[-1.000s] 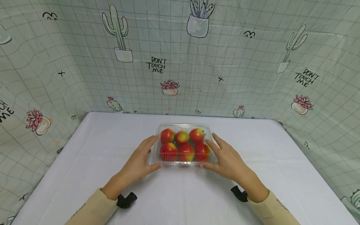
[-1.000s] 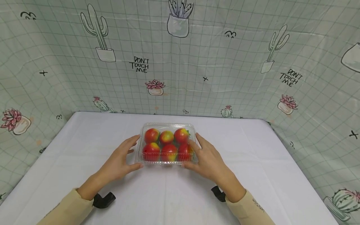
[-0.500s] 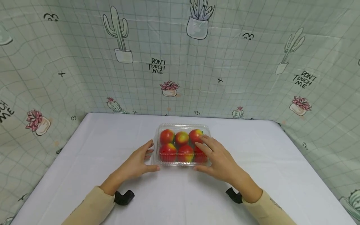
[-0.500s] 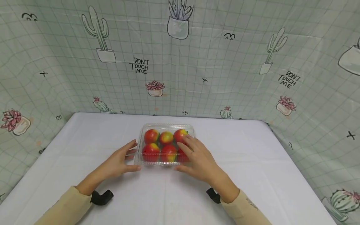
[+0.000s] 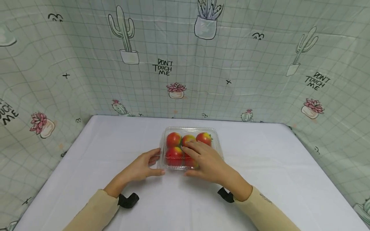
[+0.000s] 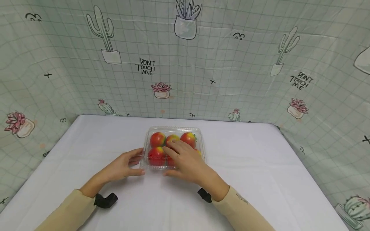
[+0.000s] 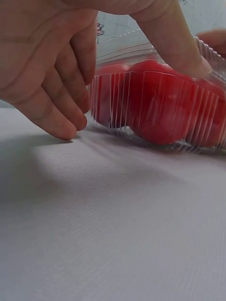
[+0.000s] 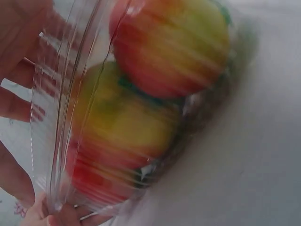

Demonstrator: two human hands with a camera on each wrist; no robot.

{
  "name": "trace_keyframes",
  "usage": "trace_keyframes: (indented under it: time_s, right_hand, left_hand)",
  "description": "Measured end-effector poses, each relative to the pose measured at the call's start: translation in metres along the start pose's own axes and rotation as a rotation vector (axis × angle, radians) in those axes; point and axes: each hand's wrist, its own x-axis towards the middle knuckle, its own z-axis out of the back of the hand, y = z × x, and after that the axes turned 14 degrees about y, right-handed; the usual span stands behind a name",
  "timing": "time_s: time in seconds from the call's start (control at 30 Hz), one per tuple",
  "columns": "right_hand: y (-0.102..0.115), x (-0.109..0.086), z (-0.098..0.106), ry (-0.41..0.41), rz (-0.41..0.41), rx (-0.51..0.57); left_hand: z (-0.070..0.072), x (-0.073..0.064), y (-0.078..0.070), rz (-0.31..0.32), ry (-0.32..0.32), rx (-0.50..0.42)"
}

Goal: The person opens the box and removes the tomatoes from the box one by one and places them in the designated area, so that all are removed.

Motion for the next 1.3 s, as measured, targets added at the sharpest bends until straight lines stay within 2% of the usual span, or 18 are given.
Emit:
trace_keyframes:
  time_s: [0.37, 0.83, 1.2, 1.3]
  right_hand:
    - [0.013, 0.026, -0.002, 0.055, 0.055, 0.017]
    - [0.022, 0.052, -0.001, 0.115, 0.048, -0.023]
    - [0.024, 0.056, -0.002, 0.151, 0.022, -0.017]
    - [0.025, 0.056, -0.003, 0.147, 0.022, -0.016]
  left_hand:
    - [0.003, 0.001, 0.006, -0.041, 0.039, -0.063]
    - [0.005, 0.002, 0.01, -0.114, 0.069, -0.193]
    - [0.004, 0.002, 0.01, -0.074, 0.054, -0.245]
    - [0.004, 0.002, 0.01, -0.084, 0.057, -0.259]
